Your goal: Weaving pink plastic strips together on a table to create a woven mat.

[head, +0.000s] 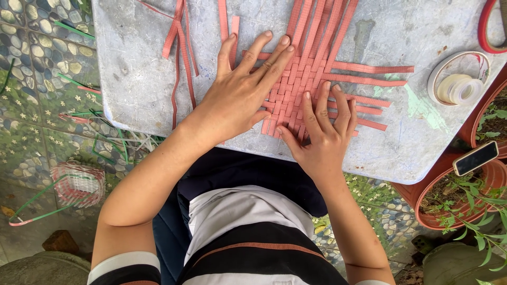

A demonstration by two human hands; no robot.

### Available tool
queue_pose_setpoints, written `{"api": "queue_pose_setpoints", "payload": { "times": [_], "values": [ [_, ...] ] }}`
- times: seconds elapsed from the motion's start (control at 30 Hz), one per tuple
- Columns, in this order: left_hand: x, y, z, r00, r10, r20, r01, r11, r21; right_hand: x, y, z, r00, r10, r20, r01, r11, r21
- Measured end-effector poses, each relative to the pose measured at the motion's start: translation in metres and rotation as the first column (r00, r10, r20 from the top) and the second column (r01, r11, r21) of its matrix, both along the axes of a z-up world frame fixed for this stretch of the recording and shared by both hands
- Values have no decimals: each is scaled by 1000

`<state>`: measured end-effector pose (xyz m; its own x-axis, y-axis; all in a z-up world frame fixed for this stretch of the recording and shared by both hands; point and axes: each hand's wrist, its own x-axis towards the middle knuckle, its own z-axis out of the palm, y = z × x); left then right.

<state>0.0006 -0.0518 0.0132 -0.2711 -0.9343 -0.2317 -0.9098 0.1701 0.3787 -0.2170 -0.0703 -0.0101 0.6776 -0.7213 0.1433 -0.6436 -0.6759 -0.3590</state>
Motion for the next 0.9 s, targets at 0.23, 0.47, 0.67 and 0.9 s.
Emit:
{"api": "queue_pose_setpoints", "payload": {
  "times": [0.23,0.47,0.67,0.9],
  "values": [
    [0,1,-12,1000,21,-16,-22,997,-78,-1,2,-4,1000,8,5,-8,1000,-30],
    [-1,0,-18,996,22,-85,-28,996,-79,-2,5,-7,999,8,33,-6,998,-59],
    [7,-5,-28,976,71,-208,-97,988,-118,-5,10,-14,997,-2,80,7,998,-64],
    [0,1,-52,969,125,-215,-190,929,-317,-10,11,-25,992,9,125,3,995,-96]
  ]
}}
